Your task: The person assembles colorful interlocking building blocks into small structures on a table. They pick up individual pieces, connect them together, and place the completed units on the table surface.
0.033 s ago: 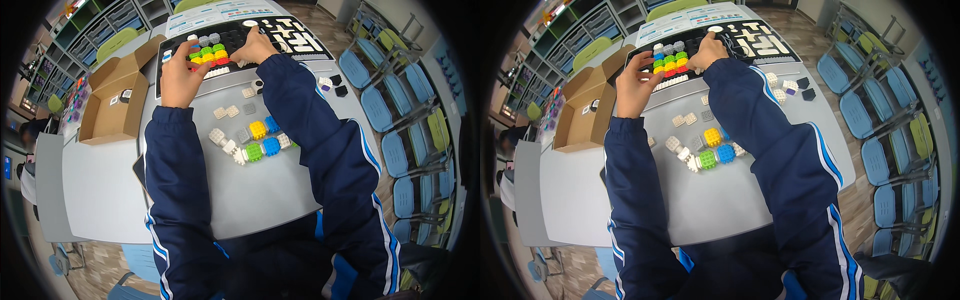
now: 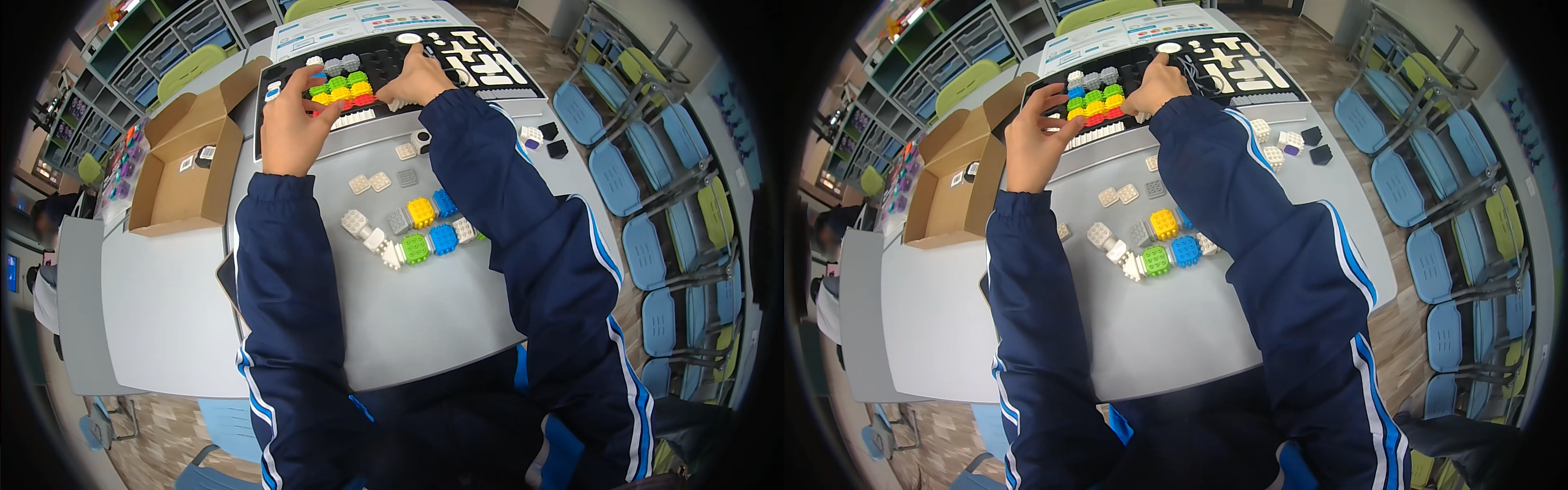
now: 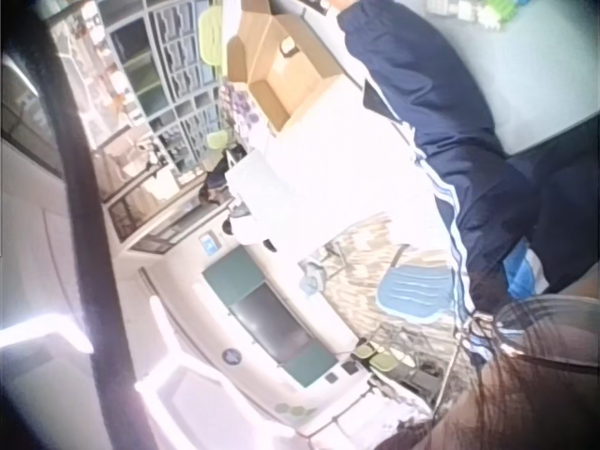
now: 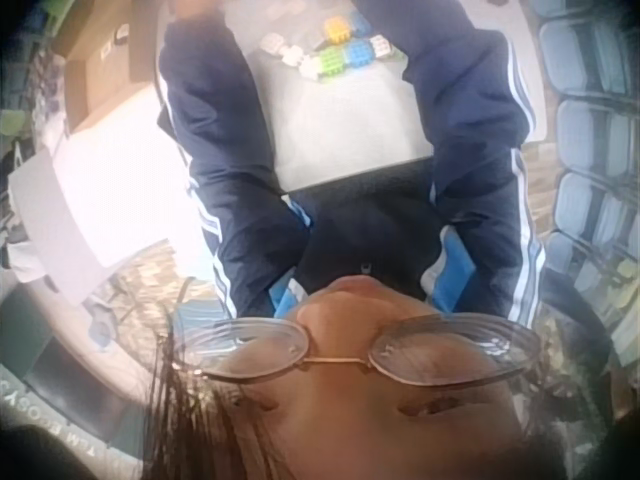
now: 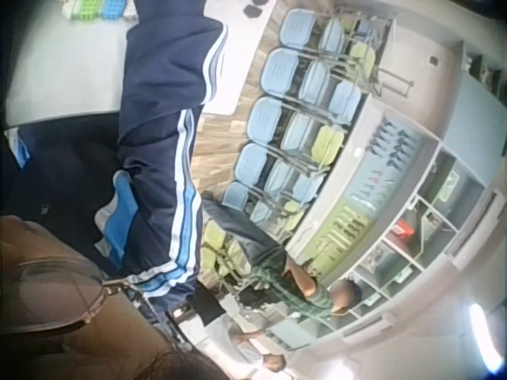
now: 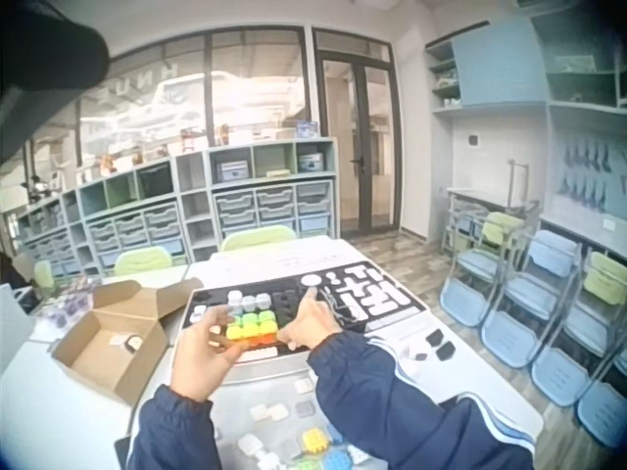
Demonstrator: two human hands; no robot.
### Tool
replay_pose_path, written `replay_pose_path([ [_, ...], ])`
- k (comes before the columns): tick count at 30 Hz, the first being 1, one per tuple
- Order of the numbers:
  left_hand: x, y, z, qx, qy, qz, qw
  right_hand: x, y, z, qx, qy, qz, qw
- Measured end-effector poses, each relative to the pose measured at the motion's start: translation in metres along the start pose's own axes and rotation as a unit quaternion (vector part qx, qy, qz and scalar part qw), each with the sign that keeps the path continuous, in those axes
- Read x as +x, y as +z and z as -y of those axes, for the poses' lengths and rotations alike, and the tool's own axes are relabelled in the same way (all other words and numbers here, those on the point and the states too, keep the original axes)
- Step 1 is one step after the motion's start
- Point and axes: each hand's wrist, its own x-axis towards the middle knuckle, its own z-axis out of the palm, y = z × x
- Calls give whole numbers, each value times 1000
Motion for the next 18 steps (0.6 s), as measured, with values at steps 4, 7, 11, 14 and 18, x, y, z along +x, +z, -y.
replay_pose_path([
  [4,5,-3,4,8,7,-10,1000,3,6,3,-32,-19,-31,999],
  [7,4,-1,6,11,6,-8,1000,2,11,6,-72,-24,-39,996],
  [11,4,-1,7,16,5,1,1000,1,15,9,-92,-17,-28,995],
  [14,5,0,7,17,7,6,1000,5,12,3,-75,-17,-26,997],
  [18,4,-1,10,21,4,7,1000,7,11,5,-90,-8,-5,996],
])
